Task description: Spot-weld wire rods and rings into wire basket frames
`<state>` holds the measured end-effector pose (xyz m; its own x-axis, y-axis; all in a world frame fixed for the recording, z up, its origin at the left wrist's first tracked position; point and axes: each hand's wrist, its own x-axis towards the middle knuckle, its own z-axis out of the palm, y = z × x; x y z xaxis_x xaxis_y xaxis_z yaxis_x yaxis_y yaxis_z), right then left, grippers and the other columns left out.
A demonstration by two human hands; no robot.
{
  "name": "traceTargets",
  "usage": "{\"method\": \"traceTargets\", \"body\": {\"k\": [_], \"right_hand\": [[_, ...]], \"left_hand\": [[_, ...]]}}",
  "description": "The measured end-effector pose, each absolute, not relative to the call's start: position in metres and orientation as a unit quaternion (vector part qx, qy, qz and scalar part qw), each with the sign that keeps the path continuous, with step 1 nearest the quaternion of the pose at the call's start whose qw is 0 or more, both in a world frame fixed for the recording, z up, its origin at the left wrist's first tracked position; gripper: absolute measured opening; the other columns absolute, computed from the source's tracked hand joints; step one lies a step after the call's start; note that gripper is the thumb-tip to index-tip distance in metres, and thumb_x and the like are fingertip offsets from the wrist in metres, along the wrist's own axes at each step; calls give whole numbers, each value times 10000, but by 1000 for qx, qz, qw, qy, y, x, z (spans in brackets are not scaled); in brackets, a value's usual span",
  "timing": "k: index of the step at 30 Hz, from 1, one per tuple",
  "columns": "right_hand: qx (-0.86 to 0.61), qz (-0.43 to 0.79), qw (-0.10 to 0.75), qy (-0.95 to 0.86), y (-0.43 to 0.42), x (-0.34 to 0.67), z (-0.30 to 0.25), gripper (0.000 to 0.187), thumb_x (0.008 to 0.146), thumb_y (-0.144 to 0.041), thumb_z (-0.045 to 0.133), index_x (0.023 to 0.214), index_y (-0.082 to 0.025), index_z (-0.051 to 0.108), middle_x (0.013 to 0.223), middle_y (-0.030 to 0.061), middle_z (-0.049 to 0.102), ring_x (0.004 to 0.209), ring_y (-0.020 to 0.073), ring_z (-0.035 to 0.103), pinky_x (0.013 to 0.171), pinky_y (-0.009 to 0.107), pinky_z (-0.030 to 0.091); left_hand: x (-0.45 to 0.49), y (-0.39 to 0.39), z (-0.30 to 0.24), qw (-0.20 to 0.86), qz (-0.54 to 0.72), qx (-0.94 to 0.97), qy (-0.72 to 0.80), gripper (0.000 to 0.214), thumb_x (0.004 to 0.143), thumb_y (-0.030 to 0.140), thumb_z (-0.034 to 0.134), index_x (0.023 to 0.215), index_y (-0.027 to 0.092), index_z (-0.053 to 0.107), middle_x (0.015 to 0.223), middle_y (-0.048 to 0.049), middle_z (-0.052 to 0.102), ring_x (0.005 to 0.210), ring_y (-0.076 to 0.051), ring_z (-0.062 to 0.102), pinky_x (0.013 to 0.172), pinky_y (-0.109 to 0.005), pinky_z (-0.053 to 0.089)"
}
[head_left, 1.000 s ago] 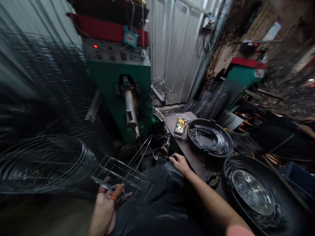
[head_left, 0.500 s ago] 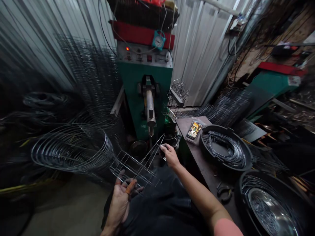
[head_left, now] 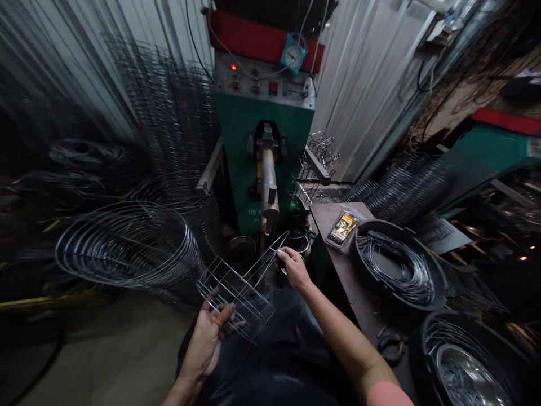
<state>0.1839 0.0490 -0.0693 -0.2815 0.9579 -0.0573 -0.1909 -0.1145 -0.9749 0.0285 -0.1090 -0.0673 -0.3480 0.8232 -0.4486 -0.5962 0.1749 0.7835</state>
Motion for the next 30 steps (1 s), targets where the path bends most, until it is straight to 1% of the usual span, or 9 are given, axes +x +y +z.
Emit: {"method": "traceTargets", "body": {"k": [5,10,17,25,30], "right_hand": [[-408,645,452,-462,56,180,-71,198,685,-349,596,632,-167,540,548,-36,515,482,74,454,470,204,347],[-423,646,455,-443,59,174,-71,204,674,-354,596,617,-170,526,537,-36,509,473,74,449,459,203,345],[-420,648,458,-441,60,171,-73,220,683,-369,596,620,-168,533,546,-31,516,466,73,457,448,200,356],[-424,652,455,-433,63,170,-72,223,667,-360,613,602,-171,515,515,-47,501,432,62,444,420,189,345],[-424,652,471,-416,67,168,-73,234,667,-360,615,592,-173,495,509,-48,499,422,60,448,414,184,350]], "left_hand": [[29,-102,-72,565,637,99,514,715,562,248,773,1194,296,441,753,64,537,624,-86,518,658,-321,547],[30,-97,-70,570,636,73,515,733,523,230,784,1174,280,449,734,69,541,593,-89,525,628,-311,544],[29,-93,-69,565,635,79,521,707,551,246,771,1175,276,441,734,64,540,601,-88,523,637,-340,550],[30,-90,-64,566,631,71,526,713,534,229,772,1163,265,438,738,64,541,573,-83,521,614,-334,549],[29,-85,-64,561,635,76,526,670,562,225,757,1152,260,441,747,53,552,583,-85,524,604,-325,550]]}}
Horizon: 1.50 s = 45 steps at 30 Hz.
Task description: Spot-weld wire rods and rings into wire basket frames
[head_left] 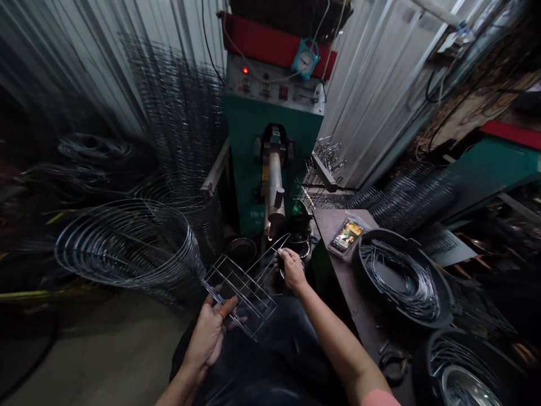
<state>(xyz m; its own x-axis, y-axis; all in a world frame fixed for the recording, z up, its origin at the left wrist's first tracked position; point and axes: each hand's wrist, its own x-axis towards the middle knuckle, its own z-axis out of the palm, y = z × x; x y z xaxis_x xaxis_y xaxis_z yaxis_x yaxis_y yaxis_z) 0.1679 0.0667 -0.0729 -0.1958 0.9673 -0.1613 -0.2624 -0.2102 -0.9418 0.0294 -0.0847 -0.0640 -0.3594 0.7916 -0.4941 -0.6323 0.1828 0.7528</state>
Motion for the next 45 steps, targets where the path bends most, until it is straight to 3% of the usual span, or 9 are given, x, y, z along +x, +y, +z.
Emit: {"method": "traceTargets", "body": {"k": [13,21,26,29,36,45], "right_hand": [[-430,650,477,-405,93,156,-75,248,643,-372,627,587,-178,482,486,-48,508,392,61,441,383,181,321],[-437,656,439,-431,87,165,-64,243,738,-373,551,650,-145,545,519,-60,525,455,47,468,481,161,360],[-418,658,335,-530,41,202,-74,262,646,-391,685,736,-146,658,660,-11,637,610,99,556,621,220,429],[-393,650,283,-585,15,214,-80,241,664,-390,677,800,-192,682,732,-14,661,686,125,579,695,257,435],[-396,638,312,-582,11,208,-84,240,681,-427,645,750,-199,671,654,-27,625,621,122,548,666,261,422],[-380,665,333,-550,2,202,-98,360,683,-541,619,749,-189,652,633,-28,586,610,109,515,650,243,408]], "left_hand": [[25,-58,-51,528,647,84,544,547,600,138,702,1056,233,414,701,52,502,553,-90,494,513,-288,539],[25,-57,-44,538,640,78,544,534,605,108,668,1053,228,403,728,42,527,551,-87,504,546,-325,551],[30,-60,-51,518,657,94,540,576,582,149,700,1078,245,424,740,49,523,582,-90,516,572,-331,554],[31,-62,-55,509,670,99,531,572,579,132,694,1069,252,426,775,42,537,593,-86,514,584,-325,554],[31,-62,-56,516,677,56,522,473,623,52,599,1009,255,416,771,39,544,584,-89,510,603,-371,556],[27,-61,-60,509,679,81,522,530,585,110,670,1044,249,444,731,35,575,589,-114,550,602,-309,530]]}}
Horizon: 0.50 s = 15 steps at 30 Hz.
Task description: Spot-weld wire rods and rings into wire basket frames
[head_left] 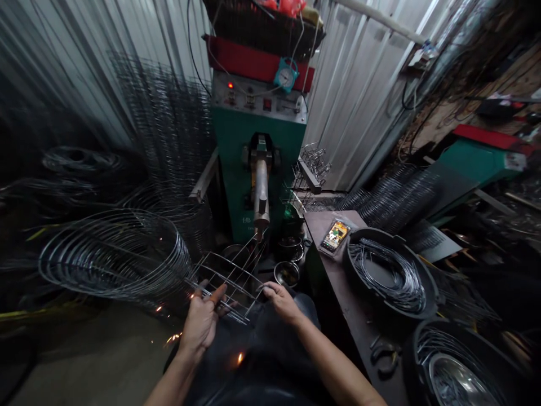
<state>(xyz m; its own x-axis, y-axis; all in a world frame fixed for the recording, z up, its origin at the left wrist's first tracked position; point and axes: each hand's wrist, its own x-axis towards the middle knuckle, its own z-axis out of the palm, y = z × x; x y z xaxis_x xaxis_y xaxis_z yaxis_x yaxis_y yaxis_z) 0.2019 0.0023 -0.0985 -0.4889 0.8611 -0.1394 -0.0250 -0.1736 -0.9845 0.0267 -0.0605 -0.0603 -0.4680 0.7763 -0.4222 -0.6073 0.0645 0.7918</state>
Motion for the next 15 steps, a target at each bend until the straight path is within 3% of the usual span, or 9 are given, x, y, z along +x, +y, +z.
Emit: {"method": "traceTargets", "body": {"k": [4,7,9,11,15], "right_hand": [[-394,667,369,-514,-24,207,-87,365,699,-550,605,731,-187,628,610,-24,565,551,99,497,574,229,412],[-394,710,384,-440,-43,216,-72,364,714,-540,598,744,-177,598,561,-26,552,464,84,489,466,204,374],[-403,729,390,-393,-52,221,-64,360,710,-526,607,743,-168,584,530,-27,544,433,78,490,416,181,326],[-410,741,389,-361,-58,225,-56,356,690,-515,624,722,-163,578,518,-25,548,418,74,493,388,166,291],[-414,750,381,-349,-66,232,-42,309,706,-493,599,717,-184,613,547,-22,588,428,78,505,398,170,314]], "left_hand": [[24,-95,-74,467,626,240,577,692,553,298,764,1172,258,458,846,-34,646,807,-231,635,713,-376,517],[18,-134,-95,270,490,593,580,779,523,258,789,1235,317,477,1166,-106,609,1115,-315,530,960,-522,356],[11,-152,-106,125,352,777,507,681,636,198,703,1252,379,476,1265,-84,560,1179,-300,482,1042,-576,153],[5,-158,-109,12,254,856,450,654,733,112,565,1289,427,425,1286,-52,548,1179,-255,488,1053,-577,36],[-6,-149,-92,-106,209,898,372,691,757,22,444,1317,422,390,1273,-21,558,1176,-205,485,1070,-544,5]]}}
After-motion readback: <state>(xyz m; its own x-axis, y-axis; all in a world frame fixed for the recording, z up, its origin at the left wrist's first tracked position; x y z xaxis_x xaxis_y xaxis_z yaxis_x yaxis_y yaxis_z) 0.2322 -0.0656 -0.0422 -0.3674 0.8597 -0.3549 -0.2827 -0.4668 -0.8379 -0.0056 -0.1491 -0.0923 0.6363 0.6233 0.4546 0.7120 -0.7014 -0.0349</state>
